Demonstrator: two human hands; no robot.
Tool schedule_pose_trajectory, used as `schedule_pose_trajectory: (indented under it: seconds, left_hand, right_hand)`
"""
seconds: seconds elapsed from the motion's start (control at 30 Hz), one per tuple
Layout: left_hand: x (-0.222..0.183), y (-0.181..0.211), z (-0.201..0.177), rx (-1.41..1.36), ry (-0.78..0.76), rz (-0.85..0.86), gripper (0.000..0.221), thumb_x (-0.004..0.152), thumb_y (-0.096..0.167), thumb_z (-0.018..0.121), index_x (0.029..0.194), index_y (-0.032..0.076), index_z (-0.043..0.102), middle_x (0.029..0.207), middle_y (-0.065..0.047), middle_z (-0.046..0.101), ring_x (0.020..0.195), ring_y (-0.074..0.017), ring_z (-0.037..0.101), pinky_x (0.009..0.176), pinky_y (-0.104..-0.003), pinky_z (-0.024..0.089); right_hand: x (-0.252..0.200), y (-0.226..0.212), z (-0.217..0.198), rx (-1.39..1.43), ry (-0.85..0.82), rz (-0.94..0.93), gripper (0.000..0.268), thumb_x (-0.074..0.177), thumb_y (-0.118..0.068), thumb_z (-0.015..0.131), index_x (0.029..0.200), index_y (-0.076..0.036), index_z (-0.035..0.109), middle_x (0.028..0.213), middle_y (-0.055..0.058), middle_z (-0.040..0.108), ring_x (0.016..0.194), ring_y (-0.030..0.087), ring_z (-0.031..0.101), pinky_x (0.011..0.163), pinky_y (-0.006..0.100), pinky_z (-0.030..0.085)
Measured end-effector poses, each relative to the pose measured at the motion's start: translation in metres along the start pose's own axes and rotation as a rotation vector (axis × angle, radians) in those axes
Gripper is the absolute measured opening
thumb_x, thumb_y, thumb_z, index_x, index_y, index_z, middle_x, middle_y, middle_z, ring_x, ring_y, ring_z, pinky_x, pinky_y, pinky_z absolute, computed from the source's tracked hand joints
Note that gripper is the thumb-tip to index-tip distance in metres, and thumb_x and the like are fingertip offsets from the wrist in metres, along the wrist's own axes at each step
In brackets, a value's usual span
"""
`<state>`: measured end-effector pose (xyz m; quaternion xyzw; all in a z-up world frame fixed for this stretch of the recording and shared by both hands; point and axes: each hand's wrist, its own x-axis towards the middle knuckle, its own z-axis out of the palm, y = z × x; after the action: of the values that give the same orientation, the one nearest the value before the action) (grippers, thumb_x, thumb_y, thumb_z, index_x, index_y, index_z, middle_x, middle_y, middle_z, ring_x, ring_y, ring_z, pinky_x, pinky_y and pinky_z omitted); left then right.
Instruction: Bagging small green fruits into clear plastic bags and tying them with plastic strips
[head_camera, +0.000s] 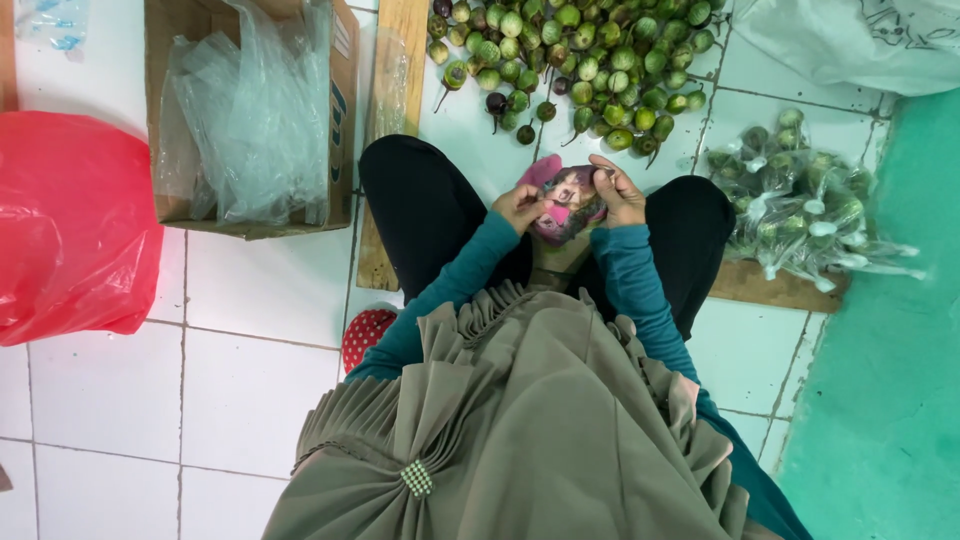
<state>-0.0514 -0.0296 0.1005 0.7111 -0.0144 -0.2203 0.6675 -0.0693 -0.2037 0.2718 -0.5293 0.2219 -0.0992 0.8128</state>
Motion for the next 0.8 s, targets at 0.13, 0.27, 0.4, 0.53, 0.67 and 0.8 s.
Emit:
schedule_pose_trajectory:
  seconds: [0.13,0.27,0.4,0.53,0.67,0.8]
  left_hand:
    - [-0.010,0.080,-0.025,-0.039,-0.044,0.018,0.031,0.094,0.046,0.080,0.106,0.017,0.076,0.084,-0.004,0.074,0.078,-0.0118,0.069,0.073,-0.033,0.061]
    - [-0.018,0.137,-0.028,0.186,0.120,0.200,0.025,0.100,0.033,0.072,0.121,0.019,0.067,0.100,-0.007,0.067,0.094,-0.0299,0.071,0.084,-0.041,0.061]
    - [-0.027,0.132,-0.008,0.234,0.154,0.287,0.055,0.085,0.040,0.087,0.128,0.022,0.058,0.107,-0.004,0.055,0.097,-0.0256,0.064,0.089,-0.039,0.058]
    - [-0.032,0.095,0.022,0.298,-0.082,0.315,0.082,0.076,0.040,0.088,0.141,0.013,0.047,0.126,-0.020,0.054,0.120,-0.0433,0.059,0.109,-0.055,0.048]
    - [-0.015,0.050,0.029,0.431,-0.048,0.424,0.038,0.101,0.026,0.066,0.136,0.015,0.059,0.116,-0.017,0.072,0.104,-0.0387,0.069,0.090,-0.048,0.060]
    - [-0.012,0.096,0.005,0.553,-0.040,0.463,0.026,0.102,0.033,0.061,0.124,0.022,0.069,0.111,-0.010,0.077,0.099,-0.0306,0.073,0.091,-0.042,0.061]
  right_hand:
    - [0.005,-0.006,-0.013,-0.059,0.036,-0.052,0.033,0.096,-0.018,0.078,0.126,-0.003,0.074,0.095,0.016,0.075,0.088,0.021,0.073,0.087,0.039,0.064]
    - [0.006,-0.012,-0.008,0.035,0.092,-0.082,0.034,0.095,-0.016,0.079,0.125,-0.001,0.074,0.101,0.022,0.075,0.092,0.027,0.075,0.086,0.043,0.065]
    - [0.005,-0.017,0.000,0.042,0.145,-0.134,0.037,0.096,-0.018,0.080,0.127,0.000,0.073,0.110,0.024,0.075,0.097,0.027,0.073,0.088,0.043,0.064]
    - [-0.003,-0.017,0.018,-0.110,0.130,-0.163,0.033,0.097,-0.018,0.079,0.128,-0.005,0.074,0.117,0.021,0.074,0.109,0.030,0.071,0.094,0.045,0.060]
    - [-0.002,-0.010,0.011,-0.320,0.093,-0.288,0.029,0.101,-0.019,0.076,0.129,-0.012,0.076,0.121,0.020,0.073,0.119,0.031,0.064,0.099,0.047,0.055]
    - [0.023,0.015,-0.035,-0.164,0.064,-0.245,0.039,0.097,-0.001,0.075,0.135,-0.006,0.069,0.087,0.015,0.073,0.050,0.019,0.061,0.046,0.028,0.057]
